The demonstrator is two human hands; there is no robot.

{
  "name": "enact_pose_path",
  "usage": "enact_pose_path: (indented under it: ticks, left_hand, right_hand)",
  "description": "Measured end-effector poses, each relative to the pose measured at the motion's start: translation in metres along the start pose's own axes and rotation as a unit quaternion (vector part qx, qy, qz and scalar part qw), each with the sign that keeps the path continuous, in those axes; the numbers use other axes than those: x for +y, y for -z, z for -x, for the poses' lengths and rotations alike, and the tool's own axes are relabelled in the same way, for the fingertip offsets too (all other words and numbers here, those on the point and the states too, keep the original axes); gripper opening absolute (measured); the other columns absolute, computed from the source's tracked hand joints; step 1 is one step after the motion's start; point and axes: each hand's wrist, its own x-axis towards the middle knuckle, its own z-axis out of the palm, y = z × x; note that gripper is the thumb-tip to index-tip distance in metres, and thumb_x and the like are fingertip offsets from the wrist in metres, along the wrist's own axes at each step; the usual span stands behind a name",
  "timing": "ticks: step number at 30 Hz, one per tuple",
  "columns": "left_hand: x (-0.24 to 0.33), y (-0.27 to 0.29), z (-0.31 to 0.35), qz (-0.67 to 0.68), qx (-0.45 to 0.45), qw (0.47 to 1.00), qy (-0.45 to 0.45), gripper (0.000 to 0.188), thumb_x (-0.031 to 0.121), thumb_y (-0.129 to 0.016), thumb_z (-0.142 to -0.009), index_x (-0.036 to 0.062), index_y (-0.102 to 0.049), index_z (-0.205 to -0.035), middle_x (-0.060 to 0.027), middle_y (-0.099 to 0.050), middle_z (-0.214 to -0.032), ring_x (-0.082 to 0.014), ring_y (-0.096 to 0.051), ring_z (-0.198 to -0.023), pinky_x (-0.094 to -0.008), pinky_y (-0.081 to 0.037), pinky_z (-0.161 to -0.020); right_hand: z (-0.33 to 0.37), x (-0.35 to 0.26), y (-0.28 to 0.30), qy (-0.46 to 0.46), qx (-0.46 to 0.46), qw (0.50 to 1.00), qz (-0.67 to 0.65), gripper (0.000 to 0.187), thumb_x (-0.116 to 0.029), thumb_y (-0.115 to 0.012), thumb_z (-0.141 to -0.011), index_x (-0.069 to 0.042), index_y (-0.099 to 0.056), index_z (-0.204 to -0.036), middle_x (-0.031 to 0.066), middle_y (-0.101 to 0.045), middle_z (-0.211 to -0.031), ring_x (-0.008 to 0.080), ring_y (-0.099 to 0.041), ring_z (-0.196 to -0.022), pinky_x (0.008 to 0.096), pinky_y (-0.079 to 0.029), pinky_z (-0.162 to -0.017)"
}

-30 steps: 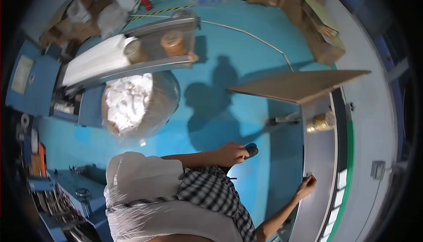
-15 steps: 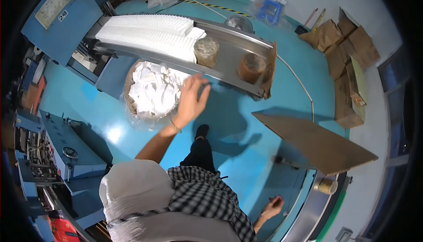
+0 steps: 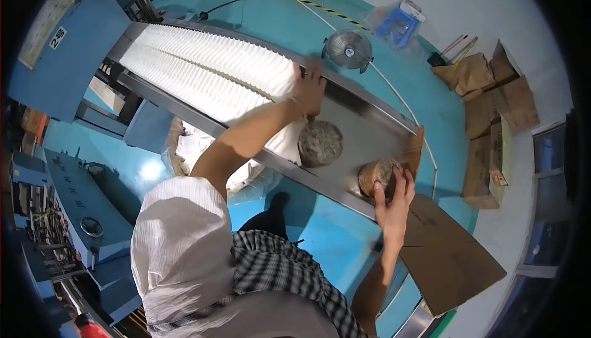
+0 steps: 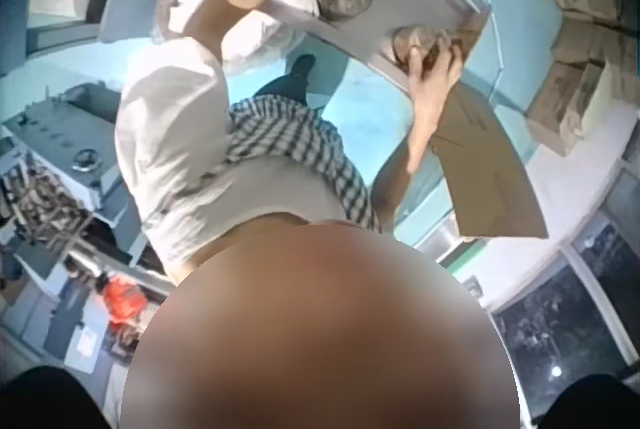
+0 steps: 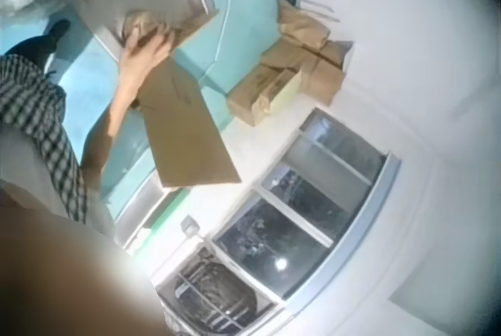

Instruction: Organizing and placing stacks of white paper products onto a conveyor belt or processing machine.

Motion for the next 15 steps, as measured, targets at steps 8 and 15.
enact_pose_path:
  ticks: [8, 15]
  left_hand:
    - [-0.075, 0.028, 0.026, 0.102, 0.090, 0.982, -0.134, 0.016, 0.027, -0.066, -0.081, 0.0167, -0.076, -0.088, -0.0195, -0.039, -0.152, -0.0434, -0.019, -0.148, -0.0689, -0.016, -0.110]
    - [-0.100, 0.025, 0.062, 0.248, 0.089, 0.964, -0.041, 0.034, 0.033, -0.065, -0.092, 0.0271, -0.068, -0.126, -0.0179, -0.036, -0.155, -0.0395, -0.019, -0.149, -0.0640, -0.015, -0.111]
  right_hand:
    - [-0.061, -0.009, -0.012, -0.129, -0.105, 0.986, -0.028, 0.082, -0.050, -0.073, -0.085, -0.006, -0.039, -0.146, 0.0297, -0.050, -0.135, 0.0476, -0.050, -0.125, 0.0502, -0.044, -0.103]
    - [-0.149, -0.054, -0.103, 0.028, -0.081, 0.986, -0.142, 0.075, -0.045, -0.074, -0.085, -0.004, -0.047, -0.142, 0.0300, -0.055, -0.128, 0.0472, -0.054, -0.121, 0.0478, -0.047, -0.100]
